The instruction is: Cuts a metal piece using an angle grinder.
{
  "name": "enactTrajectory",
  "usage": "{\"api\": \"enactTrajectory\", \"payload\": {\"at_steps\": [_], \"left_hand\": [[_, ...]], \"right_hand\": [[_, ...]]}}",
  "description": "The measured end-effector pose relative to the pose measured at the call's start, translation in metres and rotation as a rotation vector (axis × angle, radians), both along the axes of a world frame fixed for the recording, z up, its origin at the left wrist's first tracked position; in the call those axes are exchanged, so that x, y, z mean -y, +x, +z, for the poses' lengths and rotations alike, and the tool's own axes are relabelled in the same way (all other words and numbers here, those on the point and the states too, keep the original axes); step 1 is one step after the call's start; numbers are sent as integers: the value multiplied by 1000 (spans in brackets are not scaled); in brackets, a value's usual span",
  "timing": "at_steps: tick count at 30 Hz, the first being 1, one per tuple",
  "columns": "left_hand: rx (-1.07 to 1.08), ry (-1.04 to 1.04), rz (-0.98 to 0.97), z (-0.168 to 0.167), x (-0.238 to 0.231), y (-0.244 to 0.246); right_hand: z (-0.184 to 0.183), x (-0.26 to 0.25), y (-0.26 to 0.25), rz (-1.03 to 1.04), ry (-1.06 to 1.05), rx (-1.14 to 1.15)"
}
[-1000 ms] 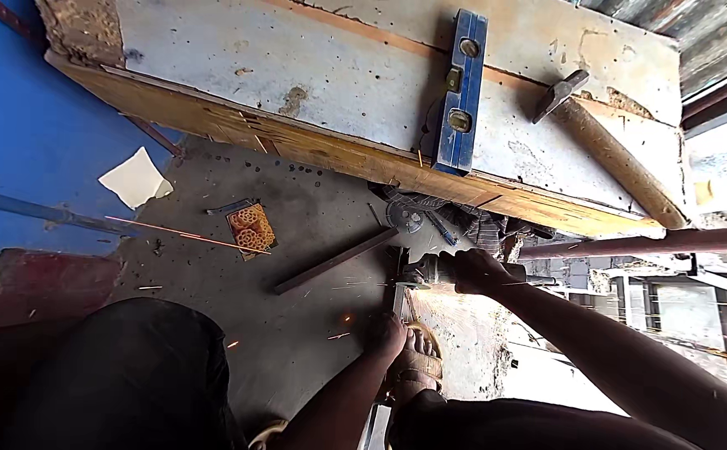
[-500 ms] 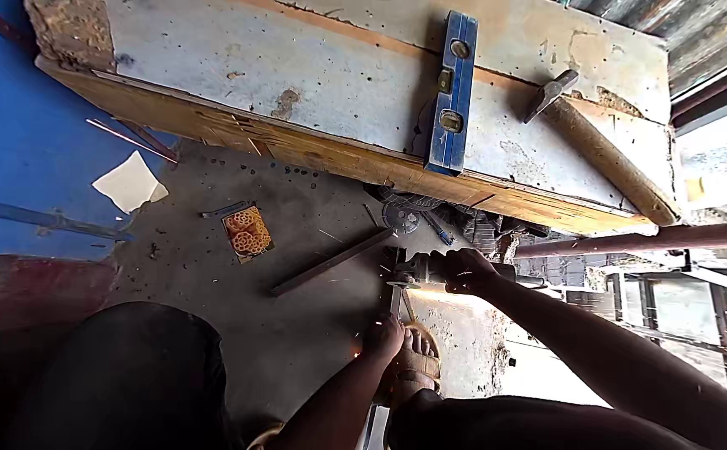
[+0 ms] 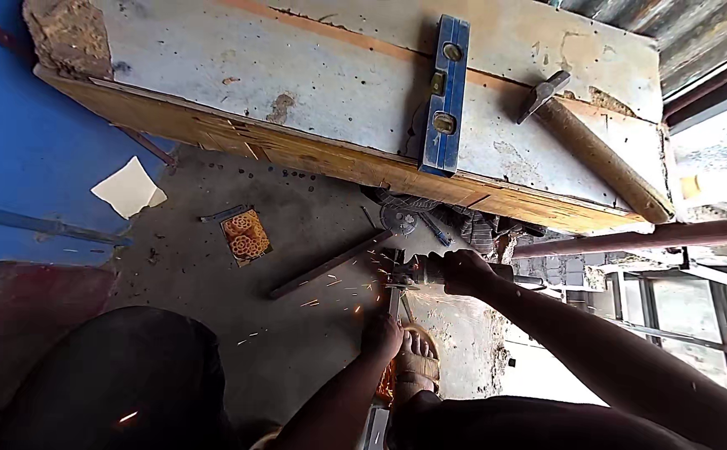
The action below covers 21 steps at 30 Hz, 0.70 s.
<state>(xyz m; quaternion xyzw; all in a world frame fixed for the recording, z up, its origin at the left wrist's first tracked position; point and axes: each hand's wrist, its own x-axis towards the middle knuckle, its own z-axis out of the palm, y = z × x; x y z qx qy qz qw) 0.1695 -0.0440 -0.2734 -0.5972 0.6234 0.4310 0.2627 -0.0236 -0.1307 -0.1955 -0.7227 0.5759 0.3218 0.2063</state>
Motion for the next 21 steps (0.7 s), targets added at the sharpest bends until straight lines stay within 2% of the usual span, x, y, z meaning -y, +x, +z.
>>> {"api": "enactTrajectory", "payload": {"at_steps": [7,14,21], "left_hand": [[12,0,2,1,1,-1],[5,-26,1,0,-1,0],[2,5,-12,0,2,2]], "right_hand": [[6,1,8,23,-9,70],[3,0,-1,-4,2,23],[0,-35,-69,-601,47,206]]}}
